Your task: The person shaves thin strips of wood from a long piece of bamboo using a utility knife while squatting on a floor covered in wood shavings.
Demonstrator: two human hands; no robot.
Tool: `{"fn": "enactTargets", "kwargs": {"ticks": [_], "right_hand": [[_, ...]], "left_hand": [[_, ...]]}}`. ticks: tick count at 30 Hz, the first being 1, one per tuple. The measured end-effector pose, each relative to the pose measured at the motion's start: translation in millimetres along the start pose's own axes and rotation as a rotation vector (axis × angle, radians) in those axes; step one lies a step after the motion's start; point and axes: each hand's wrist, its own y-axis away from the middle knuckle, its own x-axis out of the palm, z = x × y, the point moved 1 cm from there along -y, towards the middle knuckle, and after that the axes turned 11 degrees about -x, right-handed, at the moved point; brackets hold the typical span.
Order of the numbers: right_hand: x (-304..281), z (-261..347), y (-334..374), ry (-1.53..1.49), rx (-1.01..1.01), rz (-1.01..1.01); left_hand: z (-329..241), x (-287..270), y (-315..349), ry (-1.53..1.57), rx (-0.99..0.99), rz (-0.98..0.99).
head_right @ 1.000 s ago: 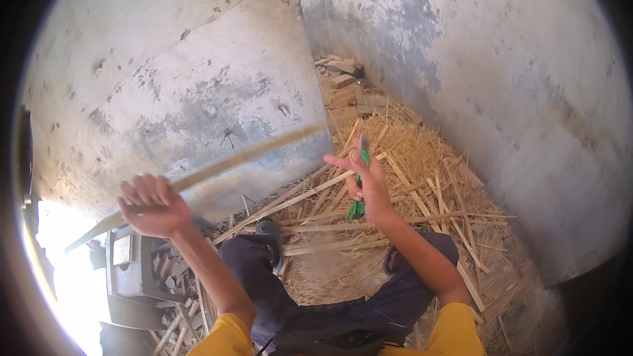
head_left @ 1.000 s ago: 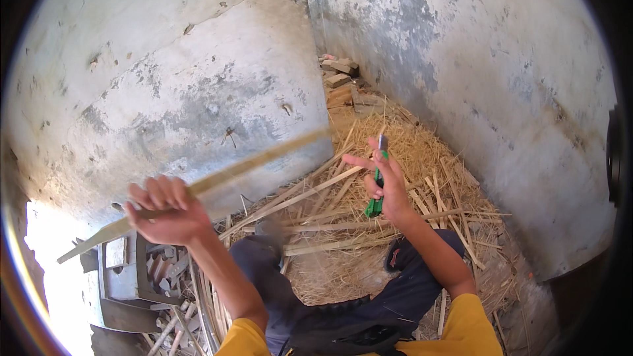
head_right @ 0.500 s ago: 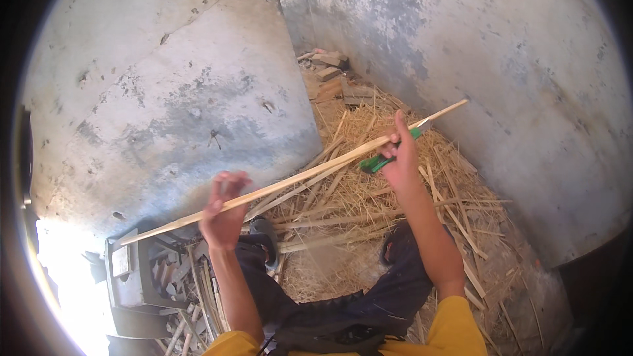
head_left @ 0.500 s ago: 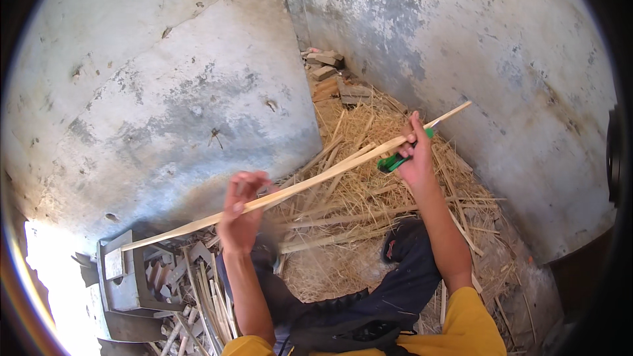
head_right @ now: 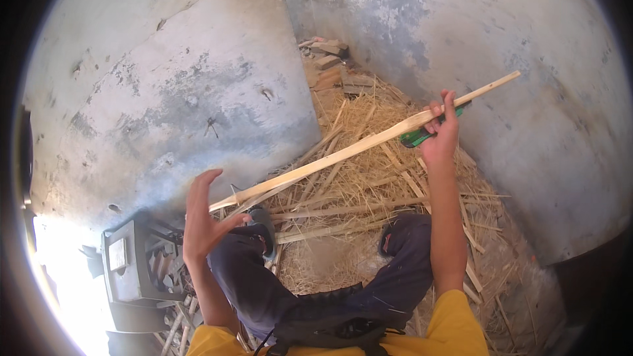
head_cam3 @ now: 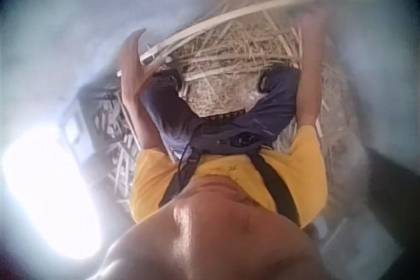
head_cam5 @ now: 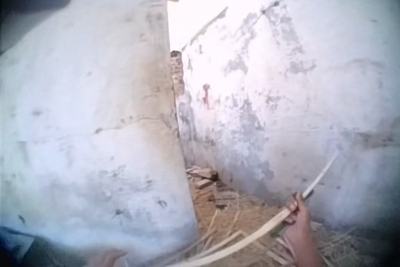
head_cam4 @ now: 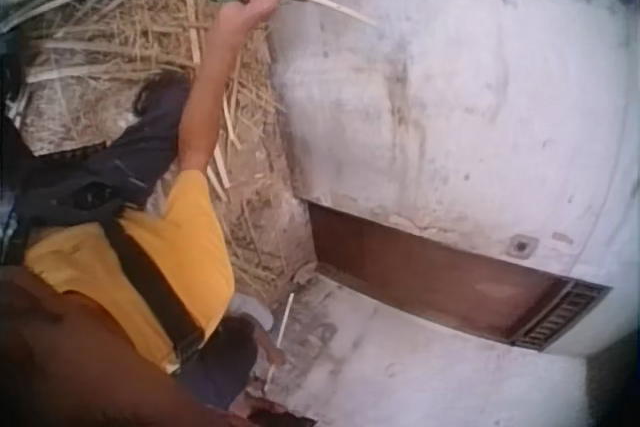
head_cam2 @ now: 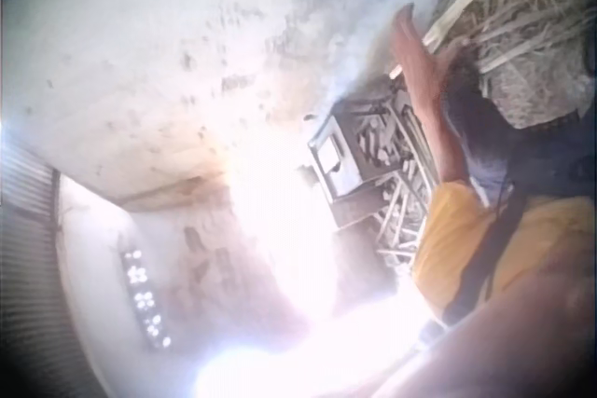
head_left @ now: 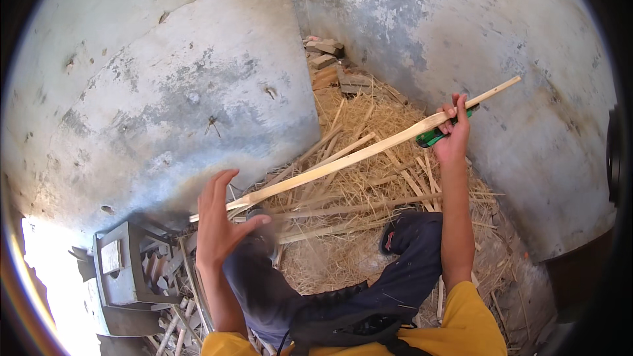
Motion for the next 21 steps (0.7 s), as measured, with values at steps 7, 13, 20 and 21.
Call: {"fn": "enactTargets", "kwargs": {"ticks": [7, 13, 20, 21], "right_hand": [[-4.6, 2.2, -12.3, -0.05, -0.039, -0.065], [-13.3, 7.6, -17.4, 0.012, -0.028, -0.065], [41.2, -18.0, 41.2, 0.416, -0.03, 0.288], [45.6, -24.2, 49.5, 0.467, -0.024, 0.354]], "left_hand": [[46.4, 31.5, 8.7, 0.241, -0.232, 0.517], [12.4, 37.5, 8.8, 0.467, -0.319, 0.43], [-30.4, 75.4, -6.2, 0.59, -0.28, 0.311], [-35.7, 81.8, -7.7, 0.597, -0.263, 0.309]]}}
